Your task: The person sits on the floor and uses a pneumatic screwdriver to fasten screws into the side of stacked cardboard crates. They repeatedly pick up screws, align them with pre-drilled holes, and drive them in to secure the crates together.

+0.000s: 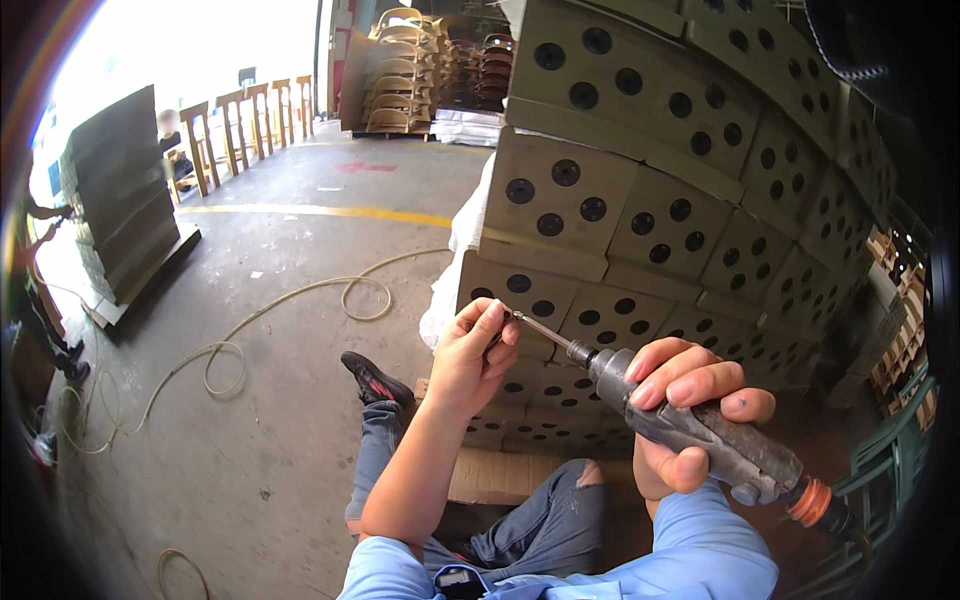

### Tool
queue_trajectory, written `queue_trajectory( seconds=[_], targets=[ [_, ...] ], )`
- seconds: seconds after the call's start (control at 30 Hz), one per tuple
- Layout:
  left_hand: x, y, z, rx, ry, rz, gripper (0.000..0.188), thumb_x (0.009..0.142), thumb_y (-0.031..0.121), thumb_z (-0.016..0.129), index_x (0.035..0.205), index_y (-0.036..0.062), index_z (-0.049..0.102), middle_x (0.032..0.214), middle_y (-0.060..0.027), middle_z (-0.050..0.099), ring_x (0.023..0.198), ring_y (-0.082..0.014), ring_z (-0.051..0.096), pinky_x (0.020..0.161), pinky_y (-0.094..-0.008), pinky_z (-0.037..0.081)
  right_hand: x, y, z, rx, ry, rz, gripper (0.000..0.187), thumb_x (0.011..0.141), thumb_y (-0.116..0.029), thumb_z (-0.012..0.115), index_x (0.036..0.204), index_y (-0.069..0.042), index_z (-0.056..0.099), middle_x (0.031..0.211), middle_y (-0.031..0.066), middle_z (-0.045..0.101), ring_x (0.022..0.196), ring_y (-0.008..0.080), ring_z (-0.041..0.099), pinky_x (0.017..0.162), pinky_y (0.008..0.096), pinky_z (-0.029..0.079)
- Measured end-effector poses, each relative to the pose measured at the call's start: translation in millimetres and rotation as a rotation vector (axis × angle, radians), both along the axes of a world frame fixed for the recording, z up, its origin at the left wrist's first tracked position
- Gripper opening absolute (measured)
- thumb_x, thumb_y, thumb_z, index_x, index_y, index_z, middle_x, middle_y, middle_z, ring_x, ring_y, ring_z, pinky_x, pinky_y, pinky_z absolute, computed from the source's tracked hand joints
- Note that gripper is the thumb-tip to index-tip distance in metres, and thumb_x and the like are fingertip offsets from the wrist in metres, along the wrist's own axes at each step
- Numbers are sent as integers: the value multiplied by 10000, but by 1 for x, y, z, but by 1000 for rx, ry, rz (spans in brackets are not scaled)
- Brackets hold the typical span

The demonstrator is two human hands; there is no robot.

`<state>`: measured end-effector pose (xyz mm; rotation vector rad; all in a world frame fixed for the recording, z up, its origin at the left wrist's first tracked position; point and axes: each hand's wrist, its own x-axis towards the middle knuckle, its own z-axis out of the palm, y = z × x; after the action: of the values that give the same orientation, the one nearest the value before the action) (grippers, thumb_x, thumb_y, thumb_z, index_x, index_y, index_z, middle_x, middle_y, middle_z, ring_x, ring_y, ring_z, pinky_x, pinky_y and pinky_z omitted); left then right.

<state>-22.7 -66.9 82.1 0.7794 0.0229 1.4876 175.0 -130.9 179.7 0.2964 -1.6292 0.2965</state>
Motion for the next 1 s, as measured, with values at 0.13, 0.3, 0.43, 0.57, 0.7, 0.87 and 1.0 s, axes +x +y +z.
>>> queue_trajectory(
  seconds=[0.13,0.3,0.43,0.57,0.7,0.87,1.0],
  targets=[
    [12,6,3,-27,69,-13,140,1085,196,549,1012,84,591,859,-57,647,577,-45,411,468,-175,315,18,9,-1,18,1,30,429,949,-264,742,1216,-161,423,1060,122,658,778,235,707,741,462,623],
    [15,19,5,-9,163,-48,152,1075,192,571,986,71,591,797,-55,634,535,-33,378,449,-177,290,34,14,-1,-26,-1,70,424,955,-264,741,1214,-153,424,1048,123,677,796,254,715,743,474,612],
    [5,25,14,-36,332,-66,163,1050,186,624,943,64,608,716,-35,591,503,-25,348,431,-180,253,45,20,0,-72,-48,125,407,956,-264,742,1202,-147,439,1010,127,690,792,256,722,736,472,613],
    [5,32,20,-69,338,-120,164,1041,197,641,947,64,620,684,-14,561,497,-24,341,426,-183,244,47,29,5,88,-96,122,413,939,-212,751,1214,-103,463,988,161,700,761,265,728,692,455,628],
    [15,37,26,-85,232,-179,169,1032,208,654,946,66,624,651,11,527,487,-24,334,418,-188,229,48,35,8,279,-190,142,389,897,-146,771,1172,-50,513,984,214,716,783,303,744,684,454,640],
    [22,47,43,-68,211,-164,123,1044,172,619,976,70,623,620,43,465,469,-17,318,393,-178,216,39,29,13,323,-247,102,331,880,-119,779,1092,-72,529,1005,215,731,787,306,737,702,461,633],
    [15,54,52,-33,333,-194,130,1027,187,655,977,69,628,617,24,509,467,-26,331,414,-191,220,39,30,18,343,-310,83,330,877,-121,780,1082,-85,525,1007,200,735,802,297,736,711,445,635]
  ],
)
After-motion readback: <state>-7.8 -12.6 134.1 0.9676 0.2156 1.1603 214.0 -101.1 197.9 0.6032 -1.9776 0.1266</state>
